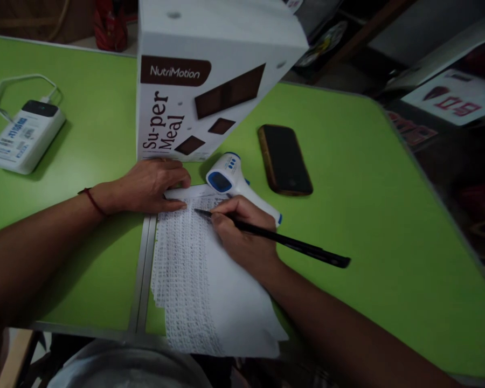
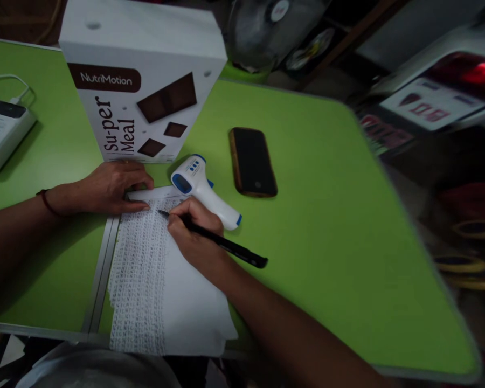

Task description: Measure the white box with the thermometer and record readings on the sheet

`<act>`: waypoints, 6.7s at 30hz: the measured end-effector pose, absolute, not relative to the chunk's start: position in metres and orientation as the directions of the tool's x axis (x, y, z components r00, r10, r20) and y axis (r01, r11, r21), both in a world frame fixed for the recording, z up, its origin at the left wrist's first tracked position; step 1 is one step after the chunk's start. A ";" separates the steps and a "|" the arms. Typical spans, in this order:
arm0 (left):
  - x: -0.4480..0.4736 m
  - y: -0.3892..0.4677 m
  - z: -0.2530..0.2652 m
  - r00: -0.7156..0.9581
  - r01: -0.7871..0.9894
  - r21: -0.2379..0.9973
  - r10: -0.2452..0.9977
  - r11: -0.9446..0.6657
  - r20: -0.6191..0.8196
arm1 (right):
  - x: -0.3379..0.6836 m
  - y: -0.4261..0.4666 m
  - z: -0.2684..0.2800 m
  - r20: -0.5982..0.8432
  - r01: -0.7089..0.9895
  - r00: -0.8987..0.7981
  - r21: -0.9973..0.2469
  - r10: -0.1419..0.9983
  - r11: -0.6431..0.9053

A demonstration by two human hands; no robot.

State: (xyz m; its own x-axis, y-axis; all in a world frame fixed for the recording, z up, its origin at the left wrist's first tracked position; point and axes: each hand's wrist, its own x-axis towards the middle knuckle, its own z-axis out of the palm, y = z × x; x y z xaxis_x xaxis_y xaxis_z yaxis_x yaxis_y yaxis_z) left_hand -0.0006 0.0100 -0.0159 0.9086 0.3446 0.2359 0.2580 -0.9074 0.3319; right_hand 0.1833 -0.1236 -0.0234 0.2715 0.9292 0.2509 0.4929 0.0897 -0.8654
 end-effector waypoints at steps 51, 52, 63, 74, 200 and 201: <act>0.000 0.011 -0.018 0.906 0.254 0.310 0.337 -0.916 0.255 | 0.183 -0.124 -0.027 0.302 0.463 0.241 -0.871 0.922 0.164; -0.001 0.011 -0.018 0.907 0.254 0.311 0.337 -0.916 0.253 | 0.183 -0.124 -0.027 0.307 0.468 0.241 -0.868 0.921 0.167; 0.000 0.011 -0.017 0.907 0.243 0.322 0.332 -0.915 0.260 | 0.182 -0.125 -0.027 0.306 0.487 0.249 -0.859 0.919 0.154; -0.001 0.011 -0.018 0.907 0.249 0.313 0.334 -0.917 0.257 | 0.183 -0.125 -0.026 0.295 0.470 0.222 -0.868 0.929 0.164; -0.017 0.038 -0.020 0.093 0.379 0.325 0.385 -0.866 0.918 | 0.204 -0.129 -0.009 0.542 0.883 -0.437 0.106 0.718 0.458; -0.020 0.045 -0.024 0.131 0.345 0.408 0.473 -0.846 0.871 | 0.208 -0.127 -0.009 0.518 0.944 -0.322 0.113 0.793 0.310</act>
State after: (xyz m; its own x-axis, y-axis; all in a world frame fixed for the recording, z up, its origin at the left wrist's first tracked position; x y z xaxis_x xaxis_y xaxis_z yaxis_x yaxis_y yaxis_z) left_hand -0.0196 0.0450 -0.0245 0.1314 0.4733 0.8710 0.3448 -0.8456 0.4075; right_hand 0.2081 -0.1266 -0.0093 -0.3220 0.7927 0.5177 0.9441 0.3096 0.1132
